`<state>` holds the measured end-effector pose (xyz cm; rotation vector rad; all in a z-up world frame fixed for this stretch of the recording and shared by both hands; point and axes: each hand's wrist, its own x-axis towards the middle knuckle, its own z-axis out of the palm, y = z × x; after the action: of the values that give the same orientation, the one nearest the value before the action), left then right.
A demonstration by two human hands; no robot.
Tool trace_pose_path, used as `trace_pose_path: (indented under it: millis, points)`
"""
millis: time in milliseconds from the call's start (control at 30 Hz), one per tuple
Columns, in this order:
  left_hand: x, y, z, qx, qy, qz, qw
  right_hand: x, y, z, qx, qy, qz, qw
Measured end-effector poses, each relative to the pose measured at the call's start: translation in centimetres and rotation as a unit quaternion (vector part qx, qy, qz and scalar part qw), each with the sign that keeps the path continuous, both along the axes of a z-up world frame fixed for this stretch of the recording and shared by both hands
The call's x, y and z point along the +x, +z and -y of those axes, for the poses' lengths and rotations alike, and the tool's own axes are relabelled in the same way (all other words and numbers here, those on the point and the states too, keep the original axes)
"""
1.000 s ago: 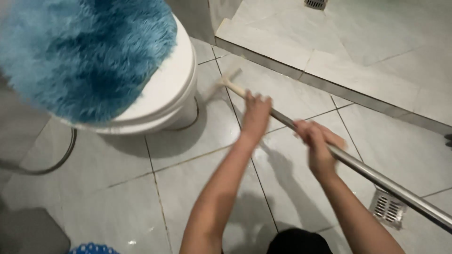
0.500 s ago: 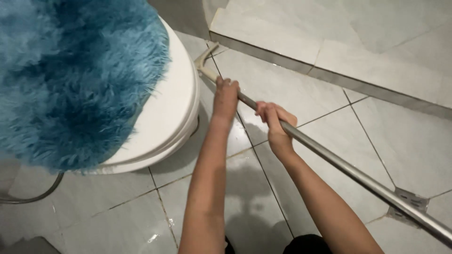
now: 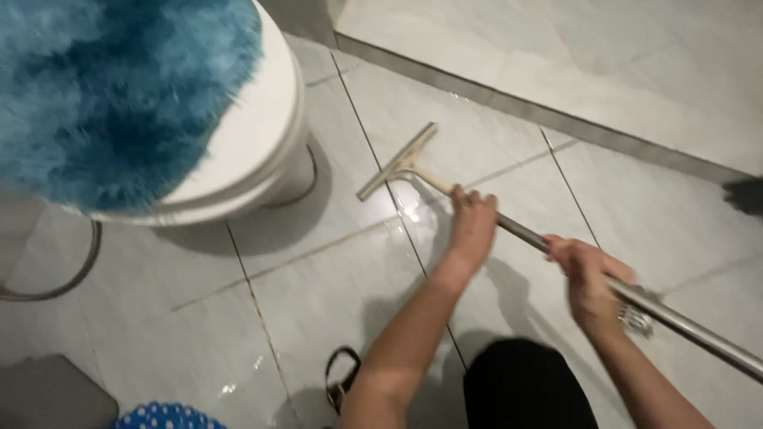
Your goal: The person cleans the bathroom floor using a pink broom and a squeegee. They sweep the area around the toilet and sink, then kneel to push water toward the drain with the squeegee. The person also briefly handles a black trash bag before resuming the cleaning process.
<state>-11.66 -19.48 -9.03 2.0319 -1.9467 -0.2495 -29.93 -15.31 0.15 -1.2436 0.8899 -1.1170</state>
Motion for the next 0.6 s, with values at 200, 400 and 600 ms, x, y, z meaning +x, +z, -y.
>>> trace_pose_path:
  millis: [200, 400, 600]
  points:
    - [-9.7, 2.8, -5.4, -0.029, -0.021, -0.062, 0.997, -7.4, 6.7, -5.0, 0.018, -0.052, -0.073, 0.996]
    - [-3.6, 4.8, -4.2, -0.092, 0.075, -0.120, 0.986, -0.1, 10.1, -2.1, -0.071, 0.012, -0.033, 0.997]
    - [4.6, 8.5, -8.1, -0.014, 0.209, -0.161, 0.964, 7.8, 9.1, -0.6, -0.085, 0.095, -0.066, 0.990]
